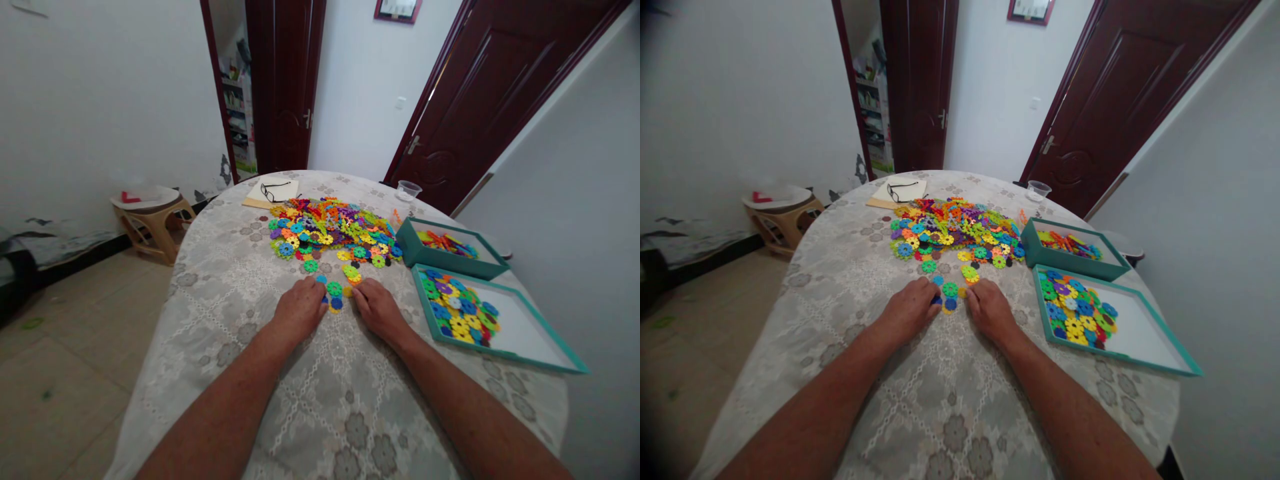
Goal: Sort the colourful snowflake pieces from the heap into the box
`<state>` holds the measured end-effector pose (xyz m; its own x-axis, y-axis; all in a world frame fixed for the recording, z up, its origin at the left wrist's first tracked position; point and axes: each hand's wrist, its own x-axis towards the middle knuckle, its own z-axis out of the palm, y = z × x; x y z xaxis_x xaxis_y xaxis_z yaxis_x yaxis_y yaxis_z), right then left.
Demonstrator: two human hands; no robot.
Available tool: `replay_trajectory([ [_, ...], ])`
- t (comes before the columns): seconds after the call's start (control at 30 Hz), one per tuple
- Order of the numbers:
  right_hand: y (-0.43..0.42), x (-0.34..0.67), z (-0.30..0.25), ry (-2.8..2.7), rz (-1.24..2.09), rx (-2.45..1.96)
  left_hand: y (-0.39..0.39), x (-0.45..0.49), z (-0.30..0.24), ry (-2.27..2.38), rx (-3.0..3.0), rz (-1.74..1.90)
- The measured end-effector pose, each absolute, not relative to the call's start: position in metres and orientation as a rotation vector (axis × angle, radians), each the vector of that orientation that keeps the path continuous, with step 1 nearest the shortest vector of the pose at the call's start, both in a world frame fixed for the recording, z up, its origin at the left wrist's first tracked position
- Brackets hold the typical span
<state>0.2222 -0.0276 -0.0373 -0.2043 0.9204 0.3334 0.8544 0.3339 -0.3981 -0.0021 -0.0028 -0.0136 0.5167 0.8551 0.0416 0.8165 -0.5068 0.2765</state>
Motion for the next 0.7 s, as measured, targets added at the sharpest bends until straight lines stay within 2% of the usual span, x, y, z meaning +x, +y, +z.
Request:
replay_trajectory([
  [0.3, -0.032, 0.233, -0.029, -1.829, 0.510, -1.667, -0.003, 0.001, -0.014, 1.435, 2.502, 0.255],
  [0.53, -0.034, 0.231, -0.025, -1.850, 0.616, -1.674, -0.001, 0.000, -0.015, 1.446, 2.442, 0.231],
  [0.7, -0.039, 0.219, -0.025, -2.003, 0.553, -1.541, 0.001, -0.003, -0.017, 1.399, 2.418, 0.334],
])
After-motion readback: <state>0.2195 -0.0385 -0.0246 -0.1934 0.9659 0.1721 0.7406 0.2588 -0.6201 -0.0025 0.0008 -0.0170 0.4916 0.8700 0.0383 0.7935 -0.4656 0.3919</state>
